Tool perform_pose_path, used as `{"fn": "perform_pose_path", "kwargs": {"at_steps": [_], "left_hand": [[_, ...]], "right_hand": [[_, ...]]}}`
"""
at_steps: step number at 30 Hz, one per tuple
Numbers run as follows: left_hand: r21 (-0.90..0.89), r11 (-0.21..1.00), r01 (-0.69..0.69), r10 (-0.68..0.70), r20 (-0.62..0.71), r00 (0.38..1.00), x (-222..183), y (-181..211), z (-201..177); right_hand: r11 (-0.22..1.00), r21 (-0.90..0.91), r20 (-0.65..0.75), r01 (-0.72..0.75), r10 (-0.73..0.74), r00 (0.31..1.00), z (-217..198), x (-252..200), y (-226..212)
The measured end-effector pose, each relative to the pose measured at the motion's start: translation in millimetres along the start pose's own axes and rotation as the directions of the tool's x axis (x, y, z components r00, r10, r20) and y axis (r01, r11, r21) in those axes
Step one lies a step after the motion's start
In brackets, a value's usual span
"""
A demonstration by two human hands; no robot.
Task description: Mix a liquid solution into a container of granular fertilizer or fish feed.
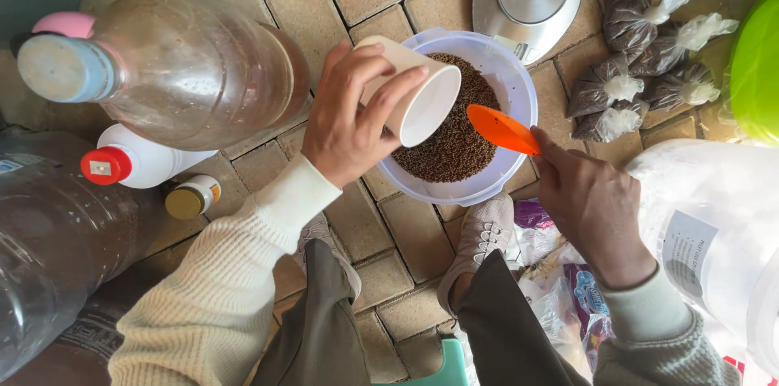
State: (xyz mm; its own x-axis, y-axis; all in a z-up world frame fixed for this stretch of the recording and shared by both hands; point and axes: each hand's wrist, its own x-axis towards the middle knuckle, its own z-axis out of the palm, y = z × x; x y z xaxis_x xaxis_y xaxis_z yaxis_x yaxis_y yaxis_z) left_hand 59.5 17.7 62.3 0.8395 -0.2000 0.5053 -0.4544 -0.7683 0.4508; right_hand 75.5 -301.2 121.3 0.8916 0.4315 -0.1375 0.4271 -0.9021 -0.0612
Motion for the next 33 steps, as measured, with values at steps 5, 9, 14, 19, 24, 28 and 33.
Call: {"fn": "perform_pose_path", "kwargs": {"at_steps": [5,9,14,19,24,28,33], "left_hand": [[0.111,0.987,-0.114,0.112,0.016,0.994,12,-8,22],[0.111,0.983,-0.148,0.145,0.034,0.989,21,-4,33],[0.158,0.97,-0.182,0.178,0.043,0.983,25,3,47],[0.273,0.932,-0.238,0.235,0.041,0.971,27,-2,57],[0.354,0.891,-0.285,0.281,0.065,0.958,31,-11,52],[0.399,0.867,-0.298,0.295,0.071,0.953,30,-22,38],[0.519,0.778,-0.353,0.323,0.151,0.934,9,-37,20]], "right_hand": [[0.994,0.013,0.098,-0.107,0.105,0.99,3,0,11],[0.985,0.062,0.217,-0.164,0.147,0.965,10,5,18],[0.982,0.121,0.169,-0.143,0.122,0.978,14,20,13],[0.994,0.01,0.15,-0.105,0.102,0.983,7,23,8],[0.997,-0.002,0.079,-0.072,0.072,0.994,-2,17,3],[0.996,-0.066,0.055,-0.053,0.056,0.997,-6,15,0],[0.994,-0.074,0.08,-0.081,0.086,0.993,-16,14,-9]]}}
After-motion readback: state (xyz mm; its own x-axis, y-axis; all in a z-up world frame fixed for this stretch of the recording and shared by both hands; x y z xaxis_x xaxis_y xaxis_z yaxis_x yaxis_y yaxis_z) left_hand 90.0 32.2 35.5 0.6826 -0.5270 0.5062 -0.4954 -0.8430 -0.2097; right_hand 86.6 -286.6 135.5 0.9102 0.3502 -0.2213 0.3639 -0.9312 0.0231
